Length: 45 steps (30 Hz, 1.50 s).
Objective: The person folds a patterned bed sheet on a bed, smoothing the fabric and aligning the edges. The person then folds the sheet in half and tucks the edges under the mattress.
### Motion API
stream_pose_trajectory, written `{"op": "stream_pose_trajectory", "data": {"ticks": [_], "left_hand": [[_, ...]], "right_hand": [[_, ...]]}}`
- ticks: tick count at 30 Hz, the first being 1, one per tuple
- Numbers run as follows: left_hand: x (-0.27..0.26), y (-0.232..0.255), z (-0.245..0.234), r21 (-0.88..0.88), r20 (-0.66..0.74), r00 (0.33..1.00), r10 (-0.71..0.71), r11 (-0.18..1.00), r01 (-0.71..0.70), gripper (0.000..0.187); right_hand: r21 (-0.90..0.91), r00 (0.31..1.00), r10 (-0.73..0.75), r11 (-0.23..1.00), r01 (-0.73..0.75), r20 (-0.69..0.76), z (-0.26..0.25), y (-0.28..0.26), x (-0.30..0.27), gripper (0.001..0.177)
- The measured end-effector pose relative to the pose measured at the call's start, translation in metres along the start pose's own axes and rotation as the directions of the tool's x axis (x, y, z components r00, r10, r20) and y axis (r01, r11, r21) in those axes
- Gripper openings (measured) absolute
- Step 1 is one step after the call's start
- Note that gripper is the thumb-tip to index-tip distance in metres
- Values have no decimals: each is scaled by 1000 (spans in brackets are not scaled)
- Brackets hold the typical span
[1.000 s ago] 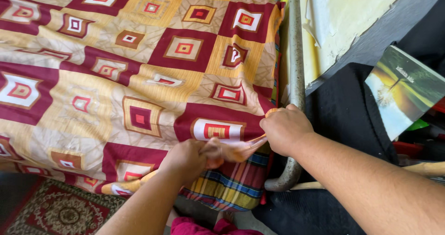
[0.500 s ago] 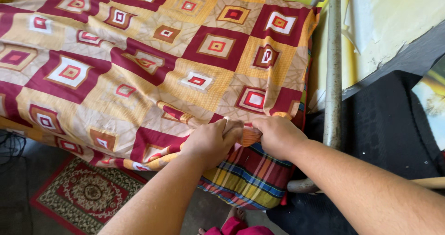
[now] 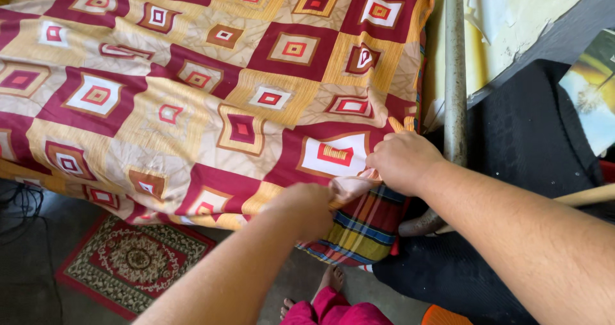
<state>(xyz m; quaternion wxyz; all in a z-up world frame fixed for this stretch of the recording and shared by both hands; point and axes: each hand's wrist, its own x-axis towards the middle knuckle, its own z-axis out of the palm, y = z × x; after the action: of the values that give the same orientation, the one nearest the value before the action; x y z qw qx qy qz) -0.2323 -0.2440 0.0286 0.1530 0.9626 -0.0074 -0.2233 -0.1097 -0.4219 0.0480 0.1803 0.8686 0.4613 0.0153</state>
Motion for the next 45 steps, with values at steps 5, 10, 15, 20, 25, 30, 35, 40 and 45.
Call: {"op": "stream_pose_trajectory", "data": {"ticks": [5, 10, 15, 20, 25, 30, 35, 40, 45], "left_hand": [[-14, 31, 60, -189, 81, 993, 91, 979, -75, 56], [2, 47, 117, -49, 313, 921, 232, 972, -228, 108], [4, 62, 164, -192, 264, 906, 330, 939, -286, 65], [12, 56, 177, -136, 446, 841, 305, 952, -274, 45], [31, 82, 182, -166, 452, 799, 396, 918, -361, 71], [34, 85, 116, -205, 278, 942, 189, 970, -134, 51], [62, 74, 50, -483, -204, 965, -167, 874, 49, 31], [104, 75, 35, -581, -313, 940, -131, 810, -80, 48], [121, 91, 40, -602, -102, 993, -67, 799, -8, 55]], "right_hand": [[1, 998, -58, 998, 58, 9, 11, 2, -14, 18], [33, 992, -62, 998, 59, 107, 33, 3, -33, 19], [36, 976, 48, 998, -57, 213, 35, 5, -53, 15], [65, 964, 79, 993, -98, 254, 29, 6, -62, 16], [57, 949, 105, 990, -127, 297, 33, 8, -68, 17], [65, 973, 62, 995, -78, 221, 43, 15, -74, 19], [75, 980, 32, 996, -48, 196, 44, 18, -78, 15], [98, 975, -8, 995, -13, 220, 45, 15, -73, 19], [96, 979, -41, 995, 22, 201, 52, 10, -71, 18]]}}
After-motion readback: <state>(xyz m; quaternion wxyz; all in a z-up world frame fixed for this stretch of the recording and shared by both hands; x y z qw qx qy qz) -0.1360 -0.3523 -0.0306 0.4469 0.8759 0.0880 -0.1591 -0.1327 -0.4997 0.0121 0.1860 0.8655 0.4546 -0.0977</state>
